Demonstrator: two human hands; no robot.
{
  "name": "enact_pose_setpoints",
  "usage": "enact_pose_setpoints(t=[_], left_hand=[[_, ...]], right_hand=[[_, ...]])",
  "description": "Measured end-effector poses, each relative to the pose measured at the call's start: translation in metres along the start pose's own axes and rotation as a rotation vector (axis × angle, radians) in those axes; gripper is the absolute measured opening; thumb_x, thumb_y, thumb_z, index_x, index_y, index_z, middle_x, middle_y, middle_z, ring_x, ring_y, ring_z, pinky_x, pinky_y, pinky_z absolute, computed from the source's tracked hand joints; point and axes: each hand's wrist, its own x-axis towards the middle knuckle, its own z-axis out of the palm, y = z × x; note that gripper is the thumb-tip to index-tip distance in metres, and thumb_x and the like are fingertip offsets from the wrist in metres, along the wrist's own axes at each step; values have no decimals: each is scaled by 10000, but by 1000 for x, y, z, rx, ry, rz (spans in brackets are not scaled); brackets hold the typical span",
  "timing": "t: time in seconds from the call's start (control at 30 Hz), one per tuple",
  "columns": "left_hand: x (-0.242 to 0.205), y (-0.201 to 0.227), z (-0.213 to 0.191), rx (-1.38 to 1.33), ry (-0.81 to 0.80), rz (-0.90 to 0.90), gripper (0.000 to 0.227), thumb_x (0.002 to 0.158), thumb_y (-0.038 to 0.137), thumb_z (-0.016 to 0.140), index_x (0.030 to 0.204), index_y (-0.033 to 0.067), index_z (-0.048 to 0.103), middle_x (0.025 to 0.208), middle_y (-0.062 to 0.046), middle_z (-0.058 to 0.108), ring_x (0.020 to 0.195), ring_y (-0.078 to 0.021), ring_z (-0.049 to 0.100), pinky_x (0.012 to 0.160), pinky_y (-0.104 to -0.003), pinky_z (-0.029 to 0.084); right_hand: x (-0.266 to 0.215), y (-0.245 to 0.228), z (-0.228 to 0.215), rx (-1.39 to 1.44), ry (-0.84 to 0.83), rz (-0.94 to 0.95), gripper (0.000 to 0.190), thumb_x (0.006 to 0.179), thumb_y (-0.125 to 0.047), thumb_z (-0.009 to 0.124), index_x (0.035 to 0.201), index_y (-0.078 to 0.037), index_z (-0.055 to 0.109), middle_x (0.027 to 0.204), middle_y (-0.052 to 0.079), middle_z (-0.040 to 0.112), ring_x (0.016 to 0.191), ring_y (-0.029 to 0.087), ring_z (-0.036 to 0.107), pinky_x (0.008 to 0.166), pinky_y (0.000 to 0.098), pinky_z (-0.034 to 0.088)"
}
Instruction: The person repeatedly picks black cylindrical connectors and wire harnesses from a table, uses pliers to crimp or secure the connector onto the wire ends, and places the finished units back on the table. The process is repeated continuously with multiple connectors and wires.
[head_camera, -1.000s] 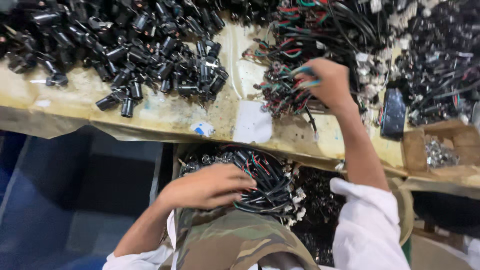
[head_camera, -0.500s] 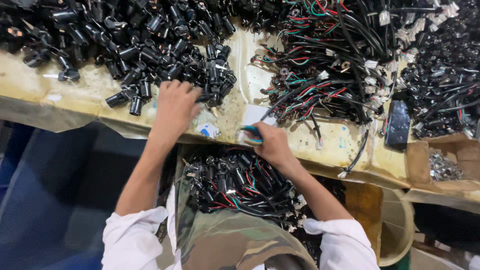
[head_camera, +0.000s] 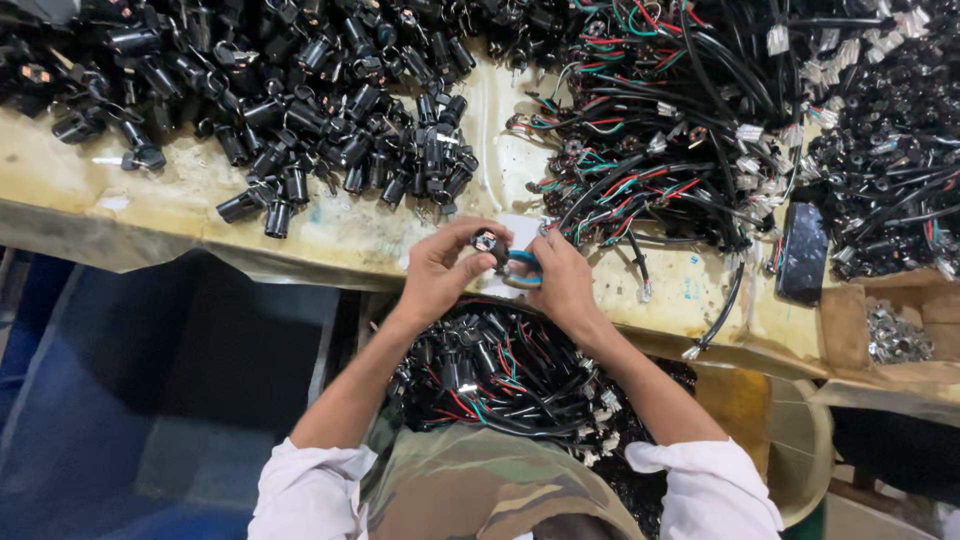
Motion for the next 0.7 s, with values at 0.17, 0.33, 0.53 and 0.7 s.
enact_pose_setpoints(t=[0.17,0.33,0.53,0.7], left_hand=[[-21,13,21,-334,-7,-335,388,1019,336,684,1334,110,675,987,-9,671,913,-106,614,848,-255,492],[-32,26,31,220,-302,-121,275,896,216,779,1099,43,713,870,-37,659,813,-105,591,767,-274,495],[-23,35,45,430,-565,122,231,798,209,808,933,56,698,746,-102,634,638,-240,631,591,-360,499],[-29,50,44,625,-244,91,228,737,209,800,777,78,617,701,-93,607,602,-278,630,564,-390,506]], right_hand=[[7,-20,-42,214,29,-47,307,734,-114,913,918,-42,678,852,117,642,749,299,652,656,390,505],[-13,-47,-113,652,57,-335,253,765,-88,891,876,-87,664,871,14,696,817,185,689,728,310,544],[12,-71,-138,626,-522,-442,325,665,-97,909,901,-43,692,890,60,632,861,220,634,733,327,495],[1,-92,-114,709,-211,-195,245,763,-102,881,861,-64,660,878,40,621,846,205,619,748,333,484]])
